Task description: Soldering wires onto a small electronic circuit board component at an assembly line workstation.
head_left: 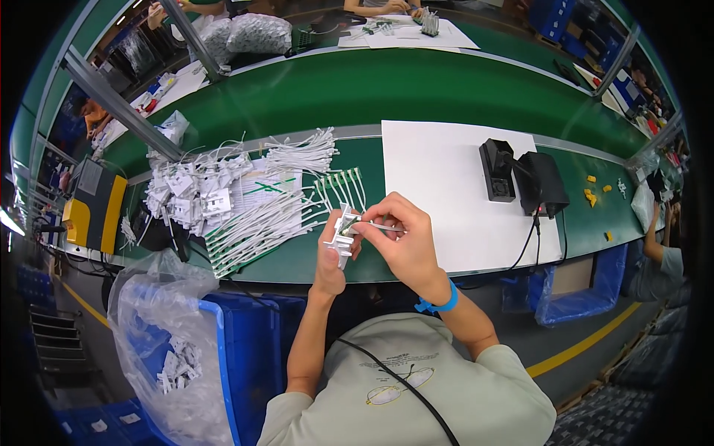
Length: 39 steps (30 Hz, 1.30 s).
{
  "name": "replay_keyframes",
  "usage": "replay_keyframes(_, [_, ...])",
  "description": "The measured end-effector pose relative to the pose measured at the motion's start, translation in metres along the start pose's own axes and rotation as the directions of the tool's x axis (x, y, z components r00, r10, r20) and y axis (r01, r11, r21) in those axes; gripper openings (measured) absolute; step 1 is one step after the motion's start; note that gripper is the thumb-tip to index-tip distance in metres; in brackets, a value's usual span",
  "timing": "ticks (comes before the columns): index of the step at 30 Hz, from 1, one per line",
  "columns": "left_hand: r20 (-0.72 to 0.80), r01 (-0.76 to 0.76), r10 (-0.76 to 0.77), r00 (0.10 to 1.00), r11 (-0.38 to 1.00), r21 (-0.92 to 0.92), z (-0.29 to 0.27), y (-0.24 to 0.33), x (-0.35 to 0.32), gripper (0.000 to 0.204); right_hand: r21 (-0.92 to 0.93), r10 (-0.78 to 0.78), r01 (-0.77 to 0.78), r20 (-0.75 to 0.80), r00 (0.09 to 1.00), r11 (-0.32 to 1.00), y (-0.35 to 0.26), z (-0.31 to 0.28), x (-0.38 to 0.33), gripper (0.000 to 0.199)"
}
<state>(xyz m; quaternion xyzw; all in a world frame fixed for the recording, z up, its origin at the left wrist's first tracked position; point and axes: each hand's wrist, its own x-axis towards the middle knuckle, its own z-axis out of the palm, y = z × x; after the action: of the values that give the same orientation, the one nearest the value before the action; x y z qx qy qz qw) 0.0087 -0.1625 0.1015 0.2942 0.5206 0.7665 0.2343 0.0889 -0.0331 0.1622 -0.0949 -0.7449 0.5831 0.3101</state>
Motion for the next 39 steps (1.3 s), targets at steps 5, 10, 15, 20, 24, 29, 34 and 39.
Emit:
replay_keyframes(5, [-0.021, 0.0, -0.001, 1.0, 1.0, -0.031, 0.005, -0.003, -0.003, 0.092, 0.322, 0.151, -0.164, 0.065, 0.986, 0.932, 0.009, 0.002, -0.001, 0.007])
replay_keyframes(10, [0.003, 0.126, -0.13, 0.991, 0.952, -0.278, -0.002, -0.016, -0.006, 0.084, 0.503, 0.316, -0.427, 0.294, 0.902, 0.751, 0.02, -0.004, 0.005, 0.008])
replay_keyframes(15, [-0.047, 0.06, -0.064, 0.997, 0.993, -0.097, -0.004, -0.032, -0.002, 0.078, 0.182, 0.268, -0.278, 0.078, 0.96, 0.943, 0.02, 0.0, 0.003, 0.008])
replay_keyframes(20, [-0.144, 0.041, -0.058, 0.988, 0.992, -0.122, -0.002, -0.035, -0.003, 0.079, 0.311, 0.305, -0.319, 0.095, 0.948, 0.895, 0.01, -0.001, 0.0, 0.007])
replay_keyframes(24, [-0.037, 0.136, -0.155, 0.987, 0.943, -0.305, -0.002, -0.028, -0.003, 0.085, 0.271, 0.177, -0.194, 0.087, 0.98, 0.943, 0.016, -0.009, 0.004, 0.006])
replay_keyframes(29, [0.01, 0.174, -0.183, 0.983, 0.913, -0.37, -0.001, -0.025, -0.004, 0.086, 0.261, 0.168, -0.212, 0.181, 0.969, 0.942, 0.014, -0.018, 0.009, 0.006])
replay_keyframes(34, [0.028, 0.161, -0.162, 0.986, 0.927, -0.339, 0.0, -0.028, -0.006, 0.087, 0.317, 0.231, -0.312, 0.268, 0.935, 0.896, 0.005, -0.014, 0.008, 0.005])
replay_keyframes(39, [-0.001, 0.152, -0.158, 0.987, 0.955, -0.255, 0.004, -0.027, -0.006, 0.087, 0.339, 0.29, -0.371, 0.265, 0.919, 0.865, 0.01, -0.01, 0.004, 0.003])
